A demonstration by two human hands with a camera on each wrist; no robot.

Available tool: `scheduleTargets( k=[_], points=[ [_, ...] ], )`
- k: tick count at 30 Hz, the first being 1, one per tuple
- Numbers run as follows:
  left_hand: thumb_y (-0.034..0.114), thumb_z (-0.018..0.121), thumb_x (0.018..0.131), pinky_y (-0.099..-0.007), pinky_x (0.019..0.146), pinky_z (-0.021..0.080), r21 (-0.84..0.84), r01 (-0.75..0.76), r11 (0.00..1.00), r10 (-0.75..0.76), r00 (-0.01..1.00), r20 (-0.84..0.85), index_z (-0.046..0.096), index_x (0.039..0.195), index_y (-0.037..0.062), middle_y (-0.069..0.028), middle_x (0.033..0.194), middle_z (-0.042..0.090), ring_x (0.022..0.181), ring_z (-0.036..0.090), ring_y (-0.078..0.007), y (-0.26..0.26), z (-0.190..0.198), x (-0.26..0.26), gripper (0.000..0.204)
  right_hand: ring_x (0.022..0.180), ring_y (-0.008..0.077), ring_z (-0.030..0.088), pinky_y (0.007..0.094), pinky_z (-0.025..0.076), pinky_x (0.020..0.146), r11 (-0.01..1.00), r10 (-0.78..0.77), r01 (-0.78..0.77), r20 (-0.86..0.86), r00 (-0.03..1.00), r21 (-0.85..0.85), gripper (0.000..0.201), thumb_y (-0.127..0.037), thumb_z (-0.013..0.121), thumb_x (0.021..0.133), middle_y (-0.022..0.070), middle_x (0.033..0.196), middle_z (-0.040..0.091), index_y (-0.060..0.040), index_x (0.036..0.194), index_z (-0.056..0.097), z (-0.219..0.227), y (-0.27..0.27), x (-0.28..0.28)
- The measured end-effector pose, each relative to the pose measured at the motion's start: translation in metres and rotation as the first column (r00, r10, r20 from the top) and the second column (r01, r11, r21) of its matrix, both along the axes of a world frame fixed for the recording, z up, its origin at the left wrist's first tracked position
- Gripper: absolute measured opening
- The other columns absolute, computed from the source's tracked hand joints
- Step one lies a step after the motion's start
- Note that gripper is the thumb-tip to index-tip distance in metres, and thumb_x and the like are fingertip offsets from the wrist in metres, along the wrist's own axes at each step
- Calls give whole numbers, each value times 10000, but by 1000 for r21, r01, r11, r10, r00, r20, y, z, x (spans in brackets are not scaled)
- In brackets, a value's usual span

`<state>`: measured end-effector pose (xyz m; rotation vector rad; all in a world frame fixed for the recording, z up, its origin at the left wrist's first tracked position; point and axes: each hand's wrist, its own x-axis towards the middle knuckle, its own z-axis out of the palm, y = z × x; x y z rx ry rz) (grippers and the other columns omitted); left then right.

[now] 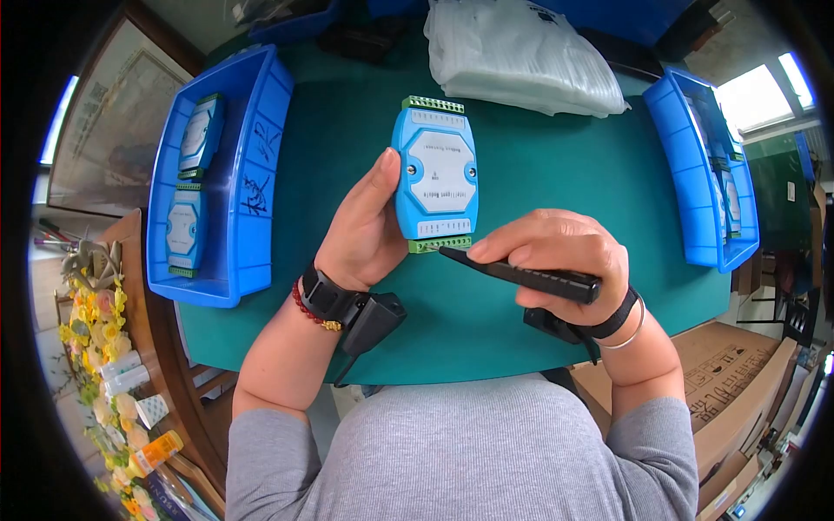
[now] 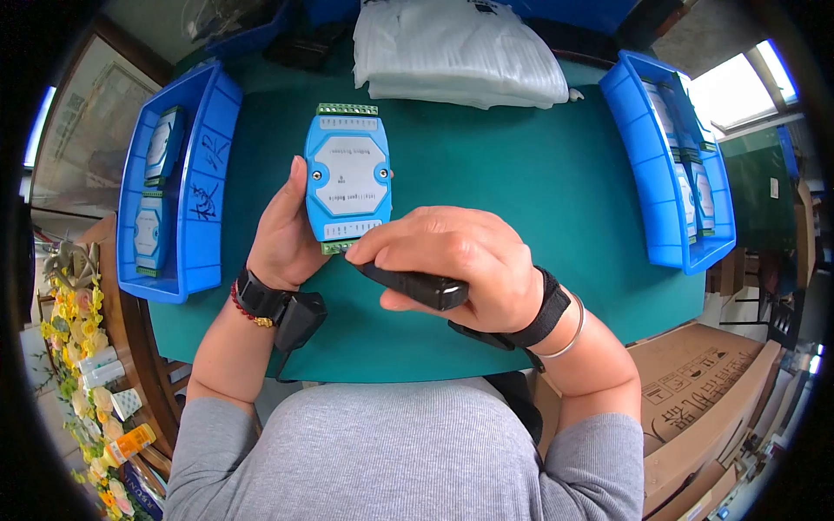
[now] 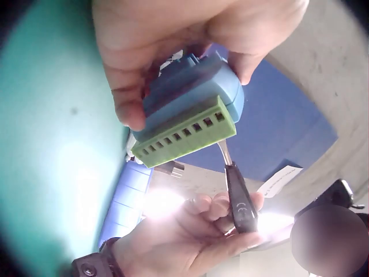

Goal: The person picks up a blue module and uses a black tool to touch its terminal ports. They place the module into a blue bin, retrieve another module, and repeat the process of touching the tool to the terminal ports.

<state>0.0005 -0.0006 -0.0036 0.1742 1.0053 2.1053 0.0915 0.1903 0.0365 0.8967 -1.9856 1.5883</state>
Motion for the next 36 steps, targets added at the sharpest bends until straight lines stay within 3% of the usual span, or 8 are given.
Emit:
scheduleTargets(
  k=[6, 11, 13, 19, 27, 30, 33, 36],
  points=[
    [511, 393, 967, -411, 957, 487, -37, 13, 999, -14, 1000, -10, 383, 1365, 17, -157, 1270, 547, 1146, 572, -267, 0, 2, 1, 634, 762, 275, 678, 317, 546, 649, 994, 56, -53, -31, 998, 94, 266, -61, 744, 766, 156, 931, 689, -23, 941, 547, 6, 4, -3],
    [509, 393, 968, -410, 965, 479, -61, -13, 998, 10, 999, -48, 386, 1360, 7, -157, 1268, 547, 1149, 569, -272, 2, 3, 3, 637, 828, 263, 695, 331, 570, 695, 986, -97, 127, 247, 964, -112, 243, -62, 695, 823, 195, 940, 680, -3, 984, 523, 0, -7, 8],
    [511, 390, 968, -411, 967, 477, -52, -25, 998, 24, 999, -36, 386, 1357, 2, -159, 1269, 547, 1152, 567, -276, 3, 4, 3, 641, 820, 304, 688, 374, 591, 671, 995, -77, 90, 231, 970, -50, 279, -160, 635, 896, 277, 947, 647, 12, 1039, 468, 0, -1, 7],
    [522, 368, 969, -415, 965, 479, -3, -13, 1000, 14, 1000, 3, 382, 1362, 7, -167, 1271, 545, 1150, 568, -287, 0, -1, 0, 648, 834, 333, 684, 392, 588, 687, 993, 45, -33, 111, 993, -112, 315, -220, 656, 878, 253, 938, 653, 1, 1021, 484, 1, 6, 4],
    [522, 392, 962, -426, 972, 472, -43, -21, 999, 21, 1000, -12, 384, 1358, 12, -165, 1275, 538, 1156, 560, -288, 0, 1, 0, 645, 804, 283, 687, 325, 554, 664, 997, 52, -51, -13, 999, 64, 292, -67, 737, 777, 184, 946, 687, -10, 970, 526, 3, 1, -3],
    [464, 479, 947, -428, 988, 453, -32, -46, 998, 45, 998, -47, 369, 1365, 27, -141, 1293, 514, 1178, 536, -270, 1, 2, 3, 614, 802, 256, 694, 314, 560, 678, 987, -77, 103, 203, 976, -125, 261, -39, 720, 800, 187, 939, 686, -1, 960, 517, -1, -4, 6],
    [363, 564, 940, -438, 998, 433, 25, -65, 998, 67, 995, -69, 344, 1377, 50, -101, 1307, 488, 1198, 508, -249, 1, 3, 4, 580, 712, 253, 676, 326, 572, 631, 966, -128, 193, 330, 935, -173, 301, -217, 616, 917, 264, 905, 647, 11, 1015, 446, 2, 0, 6],
    [334, 558, 948, -452, 1003, 427, 66, -91, 994, 91, 996, -3, 340, 1380, 57, -108, 1314, 481, 1212, 496, -264, -1, 1, 1, 556, 762, 208, 681, 284, 561, 662, 951, -157, 217, 260, 953, -221, 238, -93, 642, 891, 211, 927, 670, 46, 999, 482, 2, 6, 3]
  ],
)
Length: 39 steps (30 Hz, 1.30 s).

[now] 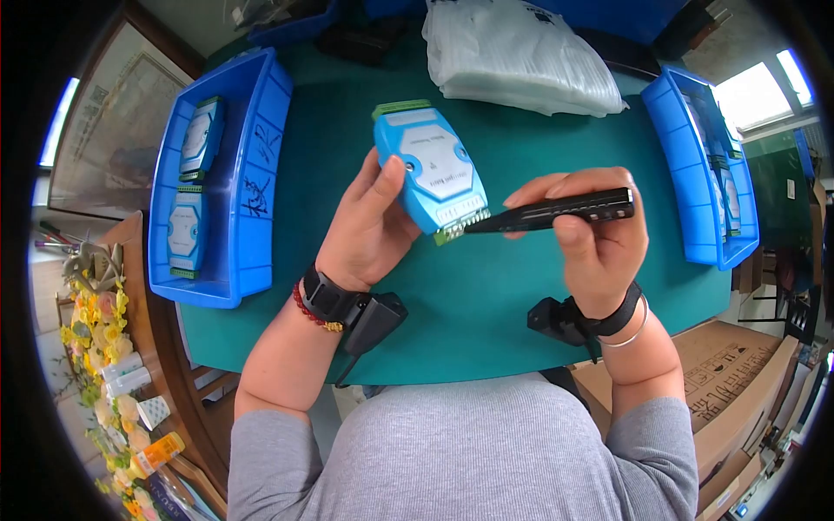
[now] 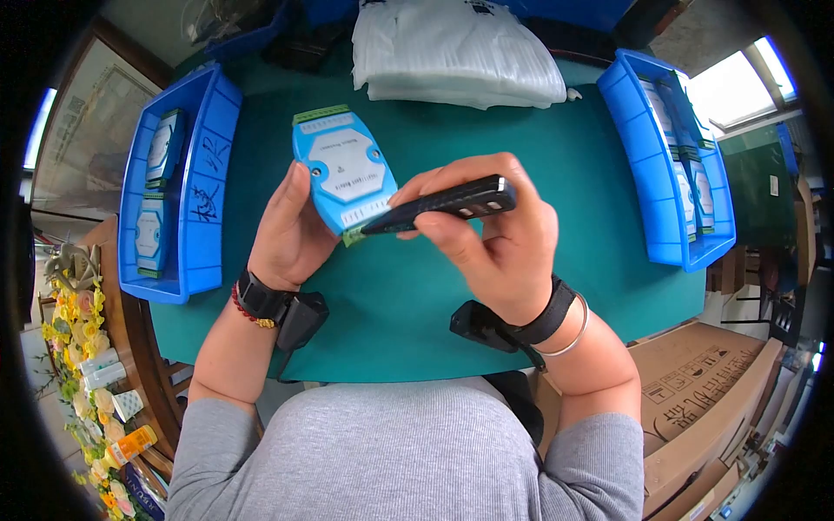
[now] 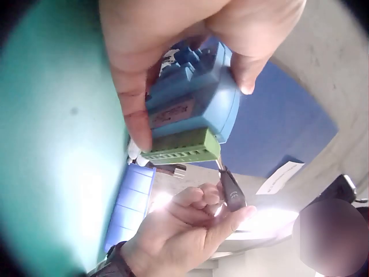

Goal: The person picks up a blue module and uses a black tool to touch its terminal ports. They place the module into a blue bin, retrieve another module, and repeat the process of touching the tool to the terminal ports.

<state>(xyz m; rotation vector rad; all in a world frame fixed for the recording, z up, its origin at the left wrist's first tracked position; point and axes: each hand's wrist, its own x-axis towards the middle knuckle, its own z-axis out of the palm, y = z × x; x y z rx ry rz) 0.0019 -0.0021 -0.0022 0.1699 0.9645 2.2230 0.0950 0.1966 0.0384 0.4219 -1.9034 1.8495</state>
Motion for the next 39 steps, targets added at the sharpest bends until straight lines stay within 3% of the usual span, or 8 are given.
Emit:
scheduleTargets(
  k=[3, 5, 6, 9, 13, 25, 30, 39],
  points=[
    [318, 546, 956, -463, 1004, 424, 71, -58, 996, 50, 993, 106, 343, 1379, 64, -121, 1319, 479, 1222, 488, -279, -3, -3, -8, 534, 703, 212, 669, 288, 561, 644, 997, -65, 58, -175, 982, -45, 258, -147, 582, 935, 250, 956, 647, 50, 1045, 457, -2, 9, -5],
    [311, 541, 960, -471, 1005, 421, 120, -110, 987, 92, 985, 143, 341, 1379, 60, -129, 1326, 475, 1225, 485, -289, -6, -6, -14, 528, 706, 221, 662, 305, 562, 652, 993, -104, 93, -149, 983, -76, 298, -235, 483, 986, 281, 1026, 615, 42, 1084, 438, 1, 12, -6],
    [323, 470, 980, -541, 1092, 327, 177, -142, 974, 112, 979, 172, 274, 1409, 13, -270, 1428, 335, 1336, 304, -460, -4, -3, -14, 564, 716, 222, 663, 306, 562, 659, 987, -125, 112, -108, 986, -115, 306, -251, 460, 995, 279, 1040, 612, 39, 1092, 437, 2, 11, -7],
    [313, 454, 986, -578, 1106, 290, 281, -189, 941, 129, 967, 218, 243, 1425, 17, -290, 1449, 278, 1355, 222, -493, -5, -1, -17, 571, 752, 222, 664, 312, 561, 689, 977, -116, 113, -9, 993, -183, 334, -284, 391, 1019, 260, 1078, 608, 31, 1117, 440, 0, 12, -8],
    [303, 440, 990, -606, 1093, 290, 433, -149, 889, 19, 957, 290, 228, 1441, 41, -308, 1474, 199, 1382, 124, -489, -4, 1, -16, 563, 769, 225, 676, 316, 571, 708, 975, -83, 79, -11, 997, -206, 332, -273, 399, 1016, 246, 1064, 621, 41, 1118, 439, -5, 12, -10],
    [320, 444, 986, -581, 1067, 352, 500, -55, 864, -110, 949, 295, 191, 1450, 39, -312, 1480, 163, 1394, 83, -464, -2, 1, -13, 598, 799, 237, 690, 314, 573, 720, 985, -80, 58, -138, 987, -161, 247, -163, 464, 991, 253, 1067, 622, 50, 1113, 432, -8, 9, -11],
    [315, 453, 984, -563, 1065, 366, 495, -71, 866, -101, 944, 313, 201, 1439, 21, -322, 1476, 159, 1394, 74, -464, -1, 3, -13, 598, 825, 242, 698, 300, 564, 723, 990, -47, 82, -272, 961, 119, 179, -42, 521, 944, 255, 1068, 627, 57, 1080, 458, -9, 11, -9],
    [152, 498, 940, -543, 1078, 358, 330, -113, 937, 24, 964, 264, 238, 1404, -30, -340, 1444, 227, 1384, 164, -459, -4, -2, -14, 562, 824, 225, 700, 286, 560, 729, 982, -100, 126, -184, 978, 139, 161, -48, 527, 942, 232, 1057, 641, 42, 1063, 471, -8, 14, -7]
  ],
)
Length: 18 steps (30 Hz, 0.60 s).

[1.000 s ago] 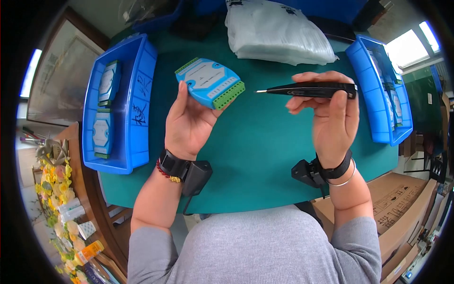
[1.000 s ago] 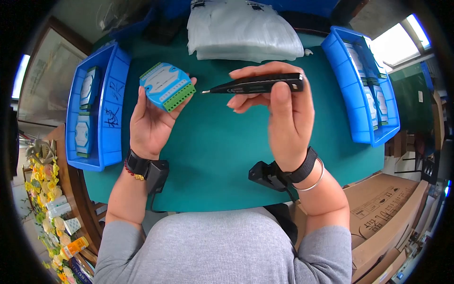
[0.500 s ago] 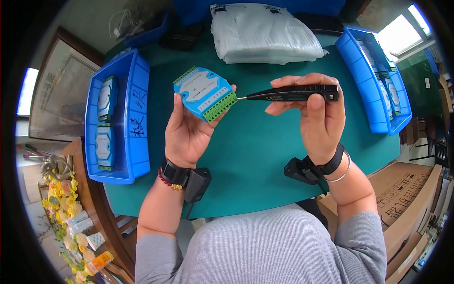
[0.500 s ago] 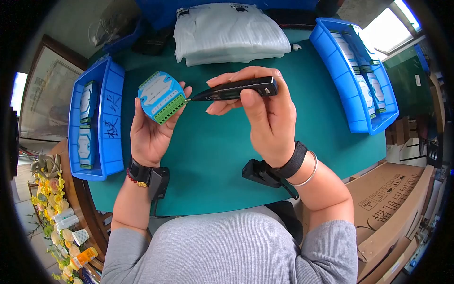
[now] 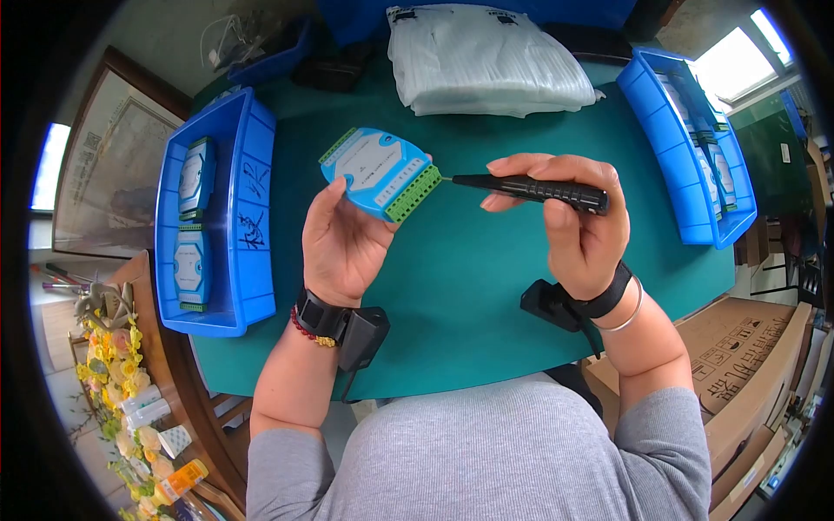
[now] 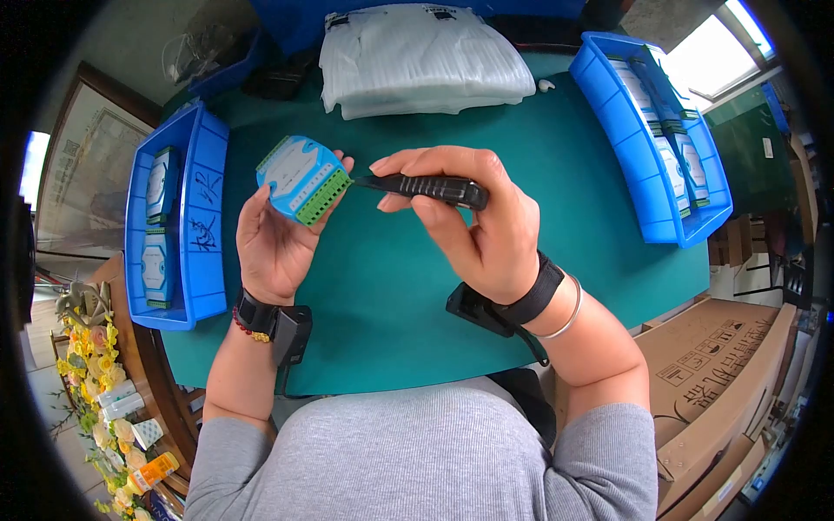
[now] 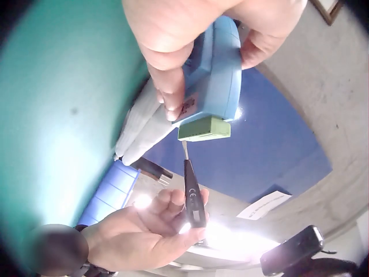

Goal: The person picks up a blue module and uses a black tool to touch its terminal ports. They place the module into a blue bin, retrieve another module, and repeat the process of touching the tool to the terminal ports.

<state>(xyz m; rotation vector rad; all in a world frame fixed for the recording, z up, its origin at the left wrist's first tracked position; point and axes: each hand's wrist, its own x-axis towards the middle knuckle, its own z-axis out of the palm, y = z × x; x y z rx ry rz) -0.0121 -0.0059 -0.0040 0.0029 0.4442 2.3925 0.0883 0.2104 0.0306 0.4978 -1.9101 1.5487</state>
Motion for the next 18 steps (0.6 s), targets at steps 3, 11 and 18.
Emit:
scheduleTargets(
  k=[3, 11, 18],
  points=[
    [85, 528, 884, -537, 1085, 352, -44, -36, 998, 37, 998, 40, 254, 1381, -56, -352, 1428, 245, 1374, 200, -460, -1, -1, 1, 584, 816, 235, 697, 296, 563, 726, 998, 39, -40, -9, 999, -55, 171, -64, 523, 948, 246, 1047, 637, 42, 1068, 461, -3, 1, -2],
    [51, 527, 852, -538, 1082, 360, 81, 12, 997, -17, 998, 58, 234, 1383, -70, -360, 1419, 250, 1372, 212, -456, -2, 2, -3, 618, 796, 269, 694, 336, 564, 738, 979, 144, -155, -91, 985, -133, 223, -130, 489, 976, 284, 1035, 620, 49, 1097, 435, -1, 2, -3],
    [56, 523, 851, -552, 1076, 357, 87, 44, 995, -45, 999, 17, 219, 1395, -71, -332, 1424, 271, 1388, 185, -440, 1, 4, 1, 636, 801, 264, 696, 332, 560, 749, 972, 133, -146, -83, 988, -185, 211, -115, 483, 977, 279, 1053, 620, 47, 1103, 438, -3, 0, -5]
  ],
)
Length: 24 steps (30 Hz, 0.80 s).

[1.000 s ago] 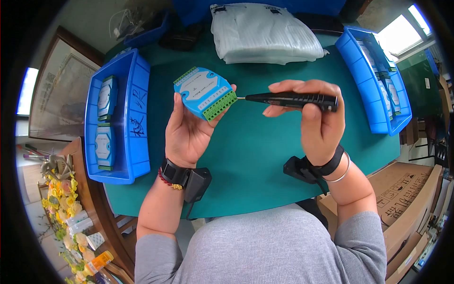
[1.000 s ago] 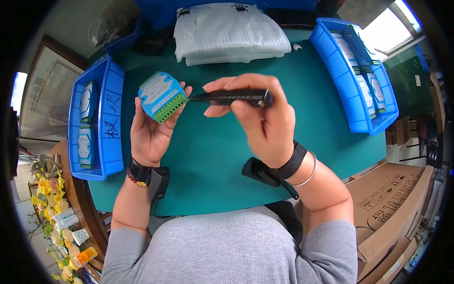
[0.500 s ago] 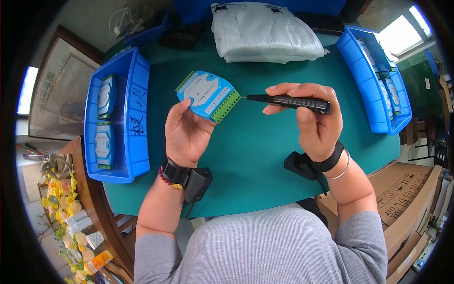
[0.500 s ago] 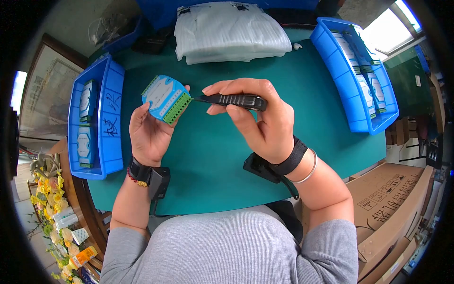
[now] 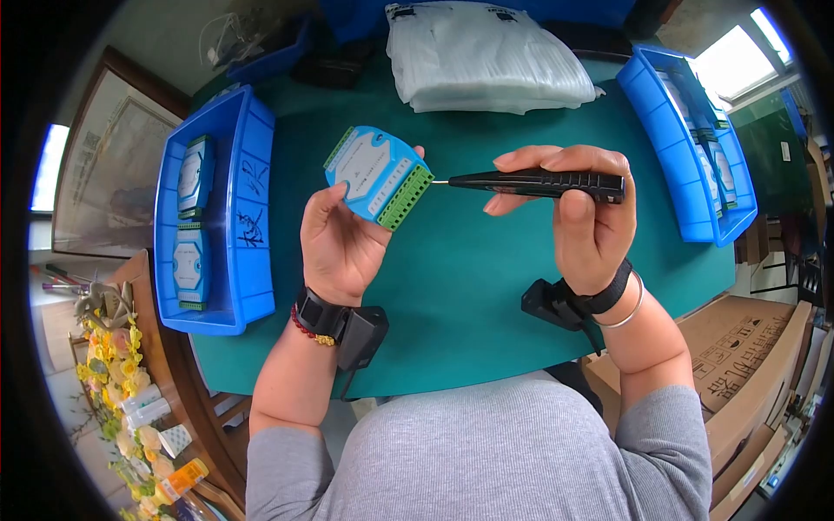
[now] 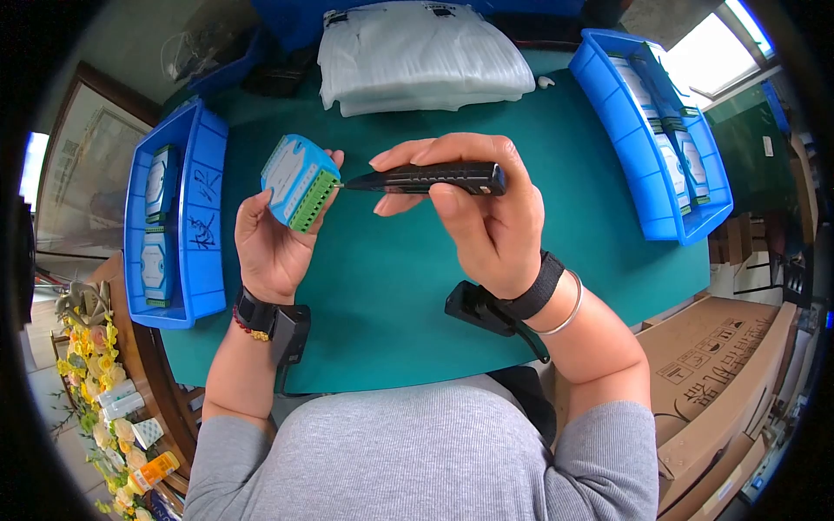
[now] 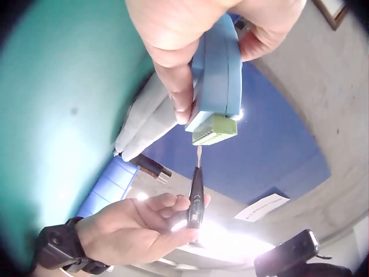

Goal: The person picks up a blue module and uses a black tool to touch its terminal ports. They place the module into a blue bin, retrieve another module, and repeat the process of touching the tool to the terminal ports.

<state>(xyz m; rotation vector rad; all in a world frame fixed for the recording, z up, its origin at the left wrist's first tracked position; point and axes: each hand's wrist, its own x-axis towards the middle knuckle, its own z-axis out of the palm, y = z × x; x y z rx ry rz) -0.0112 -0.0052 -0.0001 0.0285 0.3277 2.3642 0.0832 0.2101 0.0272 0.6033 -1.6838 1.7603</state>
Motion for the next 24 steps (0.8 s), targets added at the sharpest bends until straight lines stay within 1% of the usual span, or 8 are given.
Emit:
scheduleTargets(
  k=[4, 7, 12, 14, 16, 19, 22, 24],
  points=[
    [66, 521, 851, -556, 1074, 358, -4, 9, 1000, -9, 1000, 0, 216, 1404, -60, -320, 1428, 279, 1397, 168, -428, 1, 1, 1, 644, 813, 266, 696, 333, 560, 755, 1000, -3, 2, 15, 1000, 26, 209, -100, 489, 972, 280, 1051, 621, 50, 1108, 437, 1, 0, 1],
    [83, 534, 856, -557, 1076, 356, 21, 73, 997, -72, 997, -2, 249, 1393, -56, -314, 1414, 313, 1376, 239, -429, 1, 4, 2, 624, 824, 263, 694, 335, 563, 755, 997, -14, 16, -22, 1000, 81, 211, -78, 507, 960, 286, 1043, 622, 54, 1109, 438, 2, 2, 2],
    [154, 544, 913, -473, 970, 500, -173, 30, 984, -30, 1000, 2, 301, 1365, -49, -312, 1373, 377, 1279, 407, -426, -7, -7, 1, 552, 851, 282, 685, 350, 576, 728, 970, 32, 4, -140, 990, 245, 229, -51, 554, 929, 298, 1034, 621, 63, 1103, 458, 6, 10, -1],
    [168, 539, 929, -432, 920, 544, -201, 26, 979, -21, 999, 29, 305, 1363, -47, -334, 1360, 376, 1253, 443, -422, -7, -14, -2, 537, 782, 300, 694, 400, 568, 753, 945, -31, 60, -94, 995, 320, 282, -217, 529, 949, 286, 1000, 633, 29, 1071, 463, 10, 8, 4],
    [169, 530, 940, -395, 876, 575, -227, 16, 974, -6, 999, 45, 297, 1367, -47, -366, 1355, 354, 1246, 450, -419, -5, -16, -2, 532, 748, 311, 698, 426, 563, 765, 948, -63, 86, -83, 995, 307, 334, -302, 521, 956, 280, 983, 639, 10, 1058, 463, 11, 5, 6],
    [144, 537, 932, -397, 884, 574, -136, 54, 989, -48, 998, 50, 288, 1367, -58, -412, 1343, 320, 1249, 442, -427, -7, -13, -4, 541, 737, 311, 694, 422, 562, 749, 984, -66, 77, -70, 995, 161, 353, -319, 526, 953, 282, 988, 635, 6, 1068, 452, 9, 3, 5],
    [134, 540, 929, -402, 874, 580, -196, 1, 981, 10, 998, 57, 276, 1368, -70, -423, 1344, 303, 1251, 438, -433, -6, -16, -4, 551, 705, 303, 686, 401, 563, 701, 997, -71, 70, 26, 997, 31, 380, -351, 508, 959, 287, 1004, 625, 1, 1083, 436, 8, 1, 6],
    [129, 543, 926, -402, 873, 580, -214, -5, 977, 18, 998, 61, 281, 1361, -74, -420, 1341, 312, 1242, 448, -434, -4, -13, -2, 546, 693, 294, 683, 392, 560, 681, 995, -81, 79, 17, 997, 65, 380, -356, 489, 967, 282, 1016, 624, 1, 1084, 432, 7, 2, 4]
  ],
)
